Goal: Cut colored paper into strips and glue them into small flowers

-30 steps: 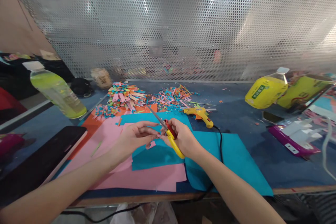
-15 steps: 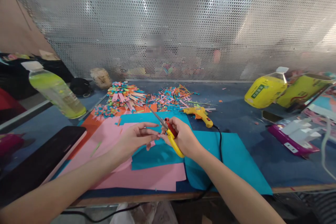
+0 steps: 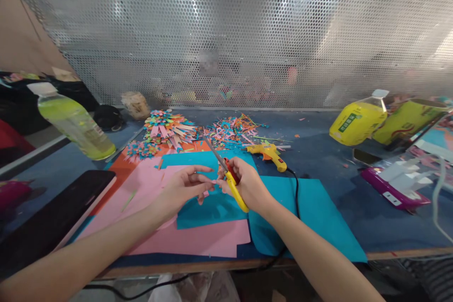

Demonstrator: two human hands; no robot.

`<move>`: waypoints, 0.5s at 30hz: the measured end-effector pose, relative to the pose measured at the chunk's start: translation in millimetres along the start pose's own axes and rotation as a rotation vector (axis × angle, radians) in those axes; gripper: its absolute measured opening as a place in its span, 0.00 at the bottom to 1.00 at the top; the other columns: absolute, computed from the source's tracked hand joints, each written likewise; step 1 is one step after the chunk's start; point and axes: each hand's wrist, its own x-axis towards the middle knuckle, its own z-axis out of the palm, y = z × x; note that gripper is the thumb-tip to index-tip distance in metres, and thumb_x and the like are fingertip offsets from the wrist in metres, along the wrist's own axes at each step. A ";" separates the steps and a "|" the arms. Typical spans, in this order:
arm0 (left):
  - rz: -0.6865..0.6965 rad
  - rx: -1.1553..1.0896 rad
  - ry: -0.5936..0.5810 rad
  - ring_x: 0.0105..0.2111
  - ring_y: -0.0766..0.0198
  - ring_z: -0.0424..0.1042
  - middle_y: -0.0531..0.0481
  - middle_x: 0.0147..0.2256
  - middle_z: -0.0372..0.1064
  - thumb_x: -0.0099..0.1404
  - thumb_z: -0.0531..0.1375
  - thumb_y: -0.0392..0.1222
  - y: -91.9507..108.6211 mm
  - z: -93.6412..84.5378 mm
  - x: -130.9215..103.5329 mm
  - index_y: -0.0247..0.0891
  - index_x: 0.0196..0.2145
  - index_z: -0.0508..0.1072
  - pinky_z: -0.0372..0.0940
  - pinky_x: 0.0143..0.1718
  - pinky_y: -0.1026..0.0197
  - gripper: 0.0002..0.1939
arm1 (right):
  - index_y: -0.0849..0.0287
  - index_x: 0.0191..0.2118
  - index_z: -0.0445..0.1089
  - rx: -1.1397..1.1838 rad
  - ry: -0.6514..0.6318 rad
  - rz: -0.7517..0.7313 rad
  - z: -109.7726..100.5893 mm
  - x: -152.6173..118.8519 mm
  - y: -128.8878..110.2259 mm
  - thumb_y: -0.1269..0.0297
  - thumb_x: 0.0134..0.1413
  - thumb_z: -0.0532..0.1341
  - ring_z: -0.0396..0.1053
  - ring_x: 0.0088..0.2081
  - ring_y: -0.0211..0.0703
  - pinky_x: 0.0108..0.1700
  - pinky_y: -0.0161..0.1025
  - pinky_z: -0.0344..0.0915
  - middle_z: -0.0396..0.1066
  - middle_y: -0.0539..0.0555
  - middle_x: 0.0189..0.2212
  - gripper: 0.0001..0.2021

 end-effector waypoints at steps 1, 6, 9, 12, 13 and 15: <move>-0.001 0.002 0.003 0.19 0.66 0.69 0.51 0.23 0.72 0.44 0.67 0.40 -0.1 -0.1 0.2 0.35 0.36 0.66 0.61 0.16 0.67 0.21 | 0.58 0.32 0.57 -0.007 0.000 -0.002 0.1 -0.2 -0.7 0.62 0.35 0.67 0.67 0.27 0.37 0.30 0.37 0.67 0.64 0.48 0.27 0.19; 0.029 0.018 -0.063 0.19 0.67 0.68 0.52 0.24 0.72 0.44 0.67 0.39 -2.1 -2.8 1.2 0.35 0.37 0.65 0.62 0.16 0.67 0.22 | 0.58 0.32 0.57 -0.001 0.008 0.003 0.5 -1.0 -4.9 0.62 0.35 0.67 0.65 0.25 0.35 0.28 0.35 0.66 0.63 0.46 0.25 0.19; 0.046 0.039 -0.077 0.19 0.68 0.68 0.52 0.25 0.72 0.46 0.66 0.40 -3.0 -4.3 0.6 0.35 0.38 0.64 0.63 0.16 0.67 0.22 | 0.58 0.30 0.57 -0.003 0.016 -0.003 1.0 -0.7 -3.9 0.62 0.34 0.67 0.66 0.26 0.35 0.29 0.35 0.66 0.64 0.47 0.26 0.18; 0.046 0.052 -0.085 0.21 0.67 0.68 0.51 0.25 0.71 0.47 0.65 0.41 -3.0 -5.0 -0.3 0.35 0.39 0.64 0.64 0.17 0.66 0.22 | 0.58 0.30 0.57 -0.048 0.020 -0.011 1.7 -0.2 -2.1 0.62 0.34 0.67 0.68 0.29 0.37 0.30 0.36 0.66 0.65 0.48 0.28 0.18; 0.047 0.058 -0.085 0.21 0.67 0.68 0.51 0.25 0.71 0.47 0.65 0.41 -2.8 -5.2 -0.5 0.35 0.39 0.64 0.64 0.17 0.66 0.21 | 0.58 0.29 0.56 -0.066 0.023 -0.008 2.0 -0.2 -2.1 0.62 0.34 0.67 0.68 0.30 0.38 0.30 0.36 0.67 0.65 0.49 0.28 0.18; 0.053 0.083 -0.088 0.20 0.68 0.68 0.51 0.25 0.70 0.48 0.65 0.41 -2.5 -5.9 -0.3 0.35 0.39 0.64 0.64 0.17 0.67 0.21 | 0.58 0.29 0.56 -0.092 0.020 -0.006 2.7 -0.6 -3.6 0.62 0.34 0.67 0.68 0.31 0.40 0.29 0.37 0.67 0.66 0.50 0.28 0.18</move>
